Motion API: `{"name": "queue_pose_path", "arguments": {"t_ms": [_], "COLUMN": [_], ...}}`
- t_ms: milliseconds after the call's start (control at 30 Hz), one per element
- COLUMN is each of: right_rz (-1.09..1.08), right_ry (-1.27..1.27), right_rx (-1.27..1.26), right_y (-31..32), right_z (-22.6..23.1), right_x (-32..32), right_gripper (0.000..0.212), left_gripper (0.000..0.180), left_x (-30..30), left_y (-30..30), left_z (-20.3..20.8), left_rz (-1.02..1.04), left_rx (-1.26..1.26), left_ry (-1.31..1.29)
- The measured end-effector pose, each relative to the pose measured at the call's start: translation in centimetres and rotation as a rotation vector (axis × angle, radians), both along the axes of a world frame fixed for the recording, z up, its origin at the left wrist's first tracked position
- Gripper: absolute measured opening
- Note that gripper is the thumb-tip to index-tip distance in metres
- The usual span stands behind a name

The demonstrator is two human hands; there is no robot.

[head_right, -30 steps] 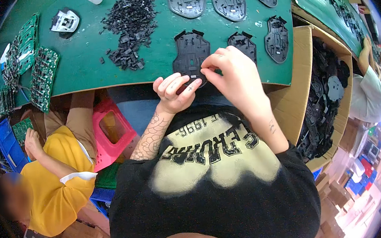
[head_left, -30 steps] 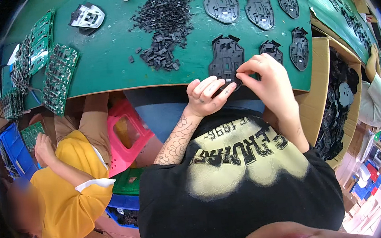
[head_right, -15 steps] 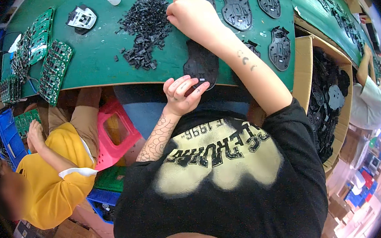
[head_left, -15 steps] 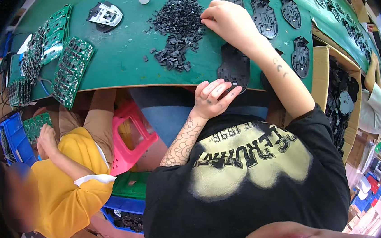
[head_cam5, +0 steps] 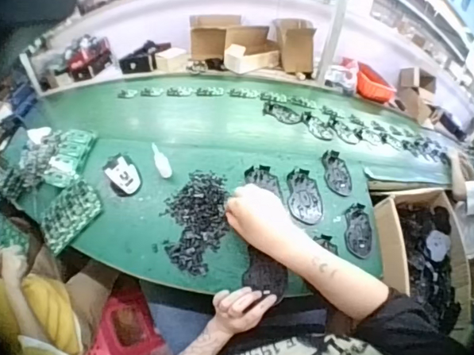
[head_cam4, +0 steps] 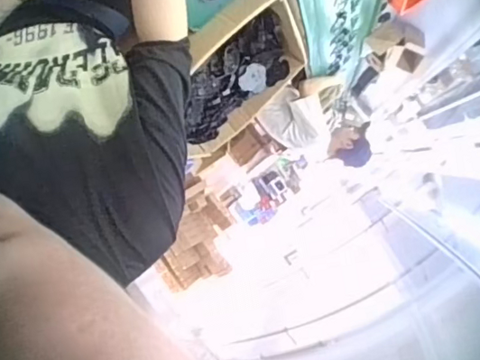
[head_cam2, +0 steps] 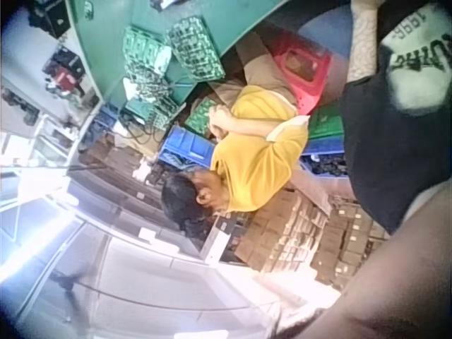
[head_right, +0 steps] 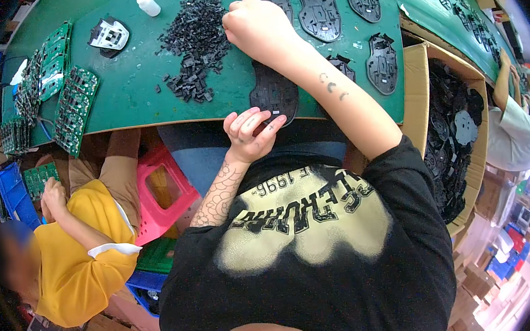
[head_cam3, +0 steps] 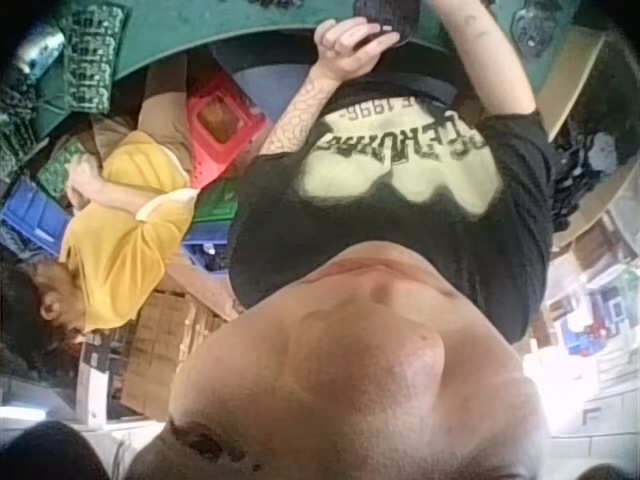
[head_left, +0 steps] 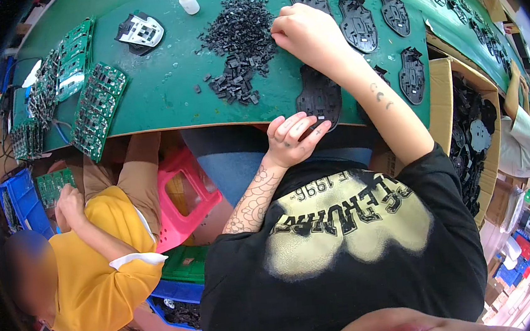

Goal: Assembling plastic computer mouse components at a factory workbench.

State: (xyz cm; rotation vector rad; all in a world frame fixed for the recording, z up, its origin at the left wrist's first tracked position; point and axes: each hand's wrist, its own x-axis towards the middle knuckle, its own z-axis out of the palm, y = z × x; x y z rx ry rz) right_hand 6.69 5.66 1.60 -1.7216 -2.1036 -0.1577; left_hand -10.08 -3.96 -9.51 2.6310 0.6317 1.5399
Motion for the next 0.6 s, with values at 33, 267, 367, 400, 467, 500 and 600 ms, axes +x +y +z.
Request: {"name": "queue_pose_path", "arguments": {"t_ms": [33,267,367,400,467,500,600], "right_rz": [-0.005,0.028,0.007,-0.051,-0.145,-0.158,-0.173], "right_ry": [0.001,0.110,0.432,0.540,0.694,0.864,1.203], "right_rx": [-0.008,-0.098,-0.125,-0.147,-0.167,-0.142,0.006], "right_y": [0.1,-0.5,-2.2,-3.2,-5.4,-6.8,-10.7], "right_z": [0.1,1.3,2.5,3.0,3.6,3.9,3.3], "right_x": [-0.1,1.0,2.4,2.8,3.7,4.2,5.2], "right_gripper": [0.008,0.009,0.011,0.011,0.010,0.008,0.008], "left_gripper": [0.031,0.027,0.028,0.028,0.030,0.031,0.036], "left_x": [-0.1,-0.2,-0.6,-0.5,-0.7,-0.7,-0.9], "left_y": [0.0,-0.2,-0.4,-0.5,-0.7,-0.8,-0.9], "left_z": [0.1,0.4,0.8,1.0,1.5,2.0,4.6], "left_rz": [0.003,-0.006,-0.014,-0.027,-0.034,-0.055,-0.083], "left_rx": [-0.006,-0.027,-0.064,-0.067,-0.161,-0.210,-0.319], "left_ry": [0.001,0.020,0.039,0.031,0.059,0.059,0.141]}}
